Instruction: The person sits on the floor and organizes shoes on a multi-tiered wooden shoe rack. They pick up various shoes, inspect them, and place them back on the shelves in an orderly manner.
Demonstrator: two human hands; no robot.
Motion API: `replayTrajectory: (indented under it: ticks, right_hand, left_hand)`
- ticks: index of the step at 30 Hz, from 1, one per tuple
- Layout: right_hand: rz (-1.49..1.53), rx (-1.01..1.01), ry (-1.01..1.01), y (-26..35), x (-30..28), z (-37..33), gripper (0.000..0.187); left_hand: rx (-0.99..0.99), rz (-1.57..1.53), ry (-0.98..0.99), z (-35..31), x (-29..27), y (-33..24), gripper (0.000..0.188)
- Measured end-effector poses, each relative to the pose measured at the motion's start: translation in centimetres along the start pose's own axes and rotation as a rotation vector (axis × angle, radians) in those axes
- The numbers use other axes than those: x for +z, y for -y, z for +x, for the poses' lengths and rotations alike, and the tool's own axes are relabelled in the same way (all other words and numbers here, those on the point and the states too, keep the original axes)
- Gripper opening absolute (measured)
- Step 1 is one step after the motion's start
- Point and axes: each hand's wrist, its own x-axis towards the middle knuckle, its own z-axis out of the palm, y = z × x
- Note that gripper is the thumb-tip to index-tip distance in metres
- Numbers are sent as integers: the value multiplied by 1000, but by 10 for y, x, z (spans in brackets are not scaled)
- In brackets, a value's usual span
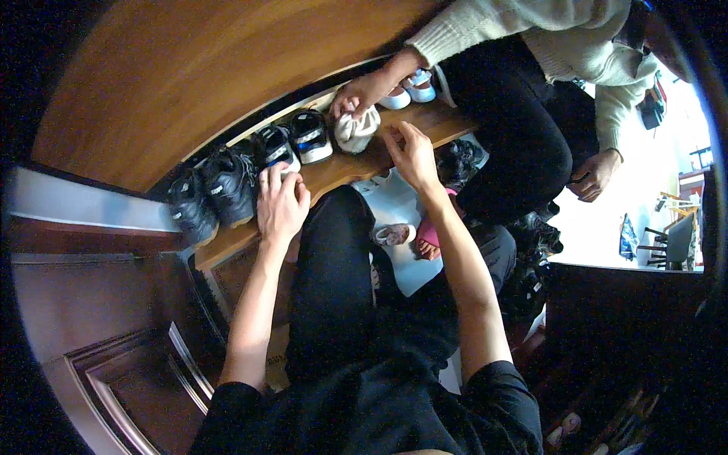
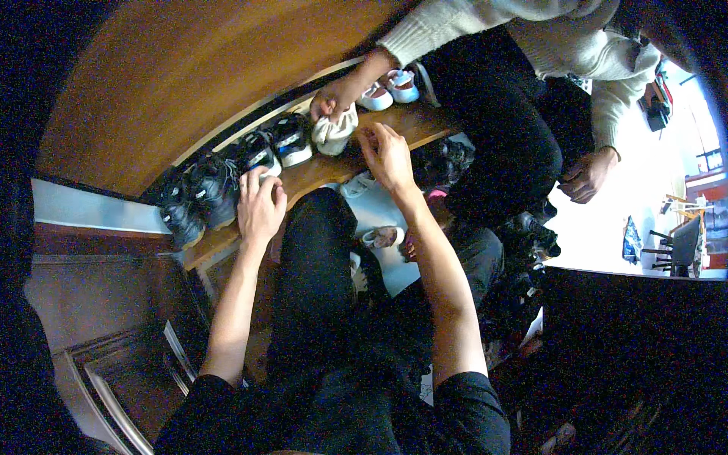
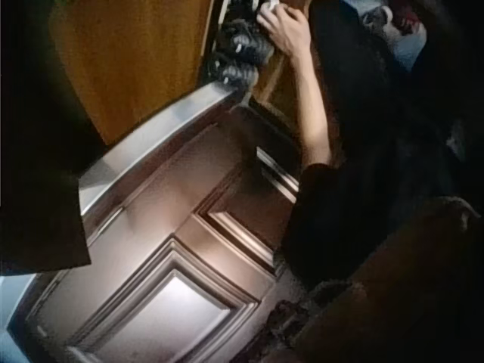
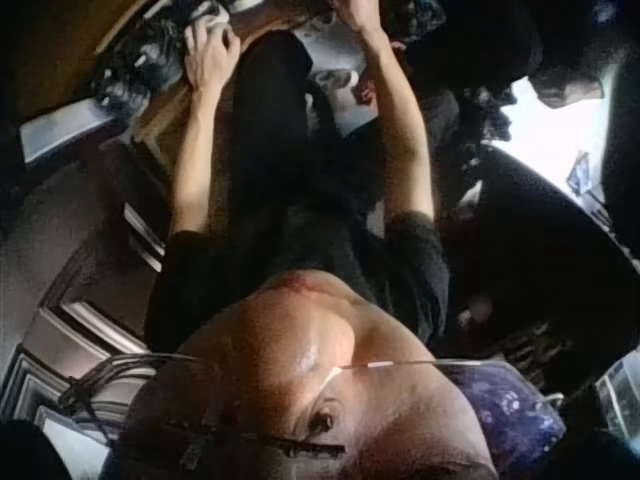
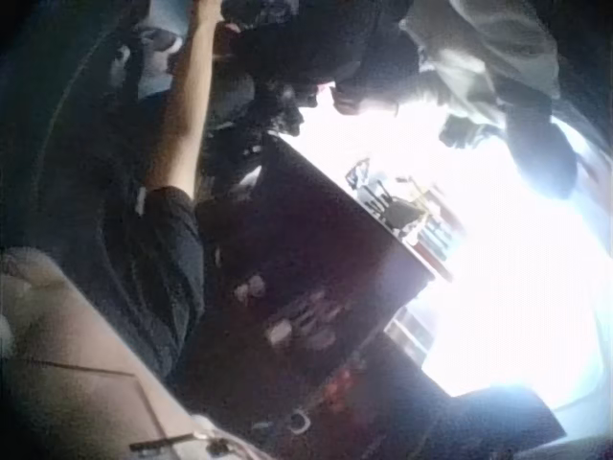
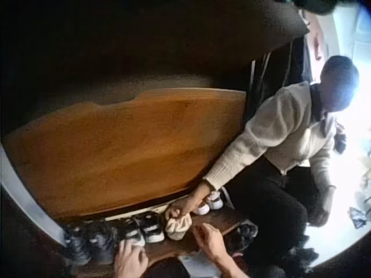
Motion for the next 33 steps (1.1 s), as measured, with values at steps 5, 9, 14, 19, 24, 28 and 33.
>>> replayTrajectory:
  ticks: [5, 9, 14, 19, 24, 28, 33]
  right_hand:
    - [-196, -60, 130, 2, 18, -2, 61]
    - [-328, 36, 199, 21, 24, 1, 90]
    - [-495, 74, 93, 23, 62, -5, 110]
    - [-519, 120, 102, 29, 76, 12, 85]
    - [-171, 97, 95, 25, 60, 17, 50]
    - [-62, -48, 121, 18, 50, 22, 45]
    - [-12, 28, 59, 0, 42, 26, 41]
  left_hand:
    - [6, -5, 2, 1, 1, 1, 16]
    - [-16, -6, 15, -1, -2, 0, 16]
    - [8, -16, 12, 1, 1, 2, 16]
    - [-4, -6, 8, 0, -2, 0, 17]
    - [-2, -10, -5, 0, -2, 0, 17]
    - [-43, -51, 18, -1, -4, -1, 17]
    - [-38, -29, 17, 0, -5, -3, 15]
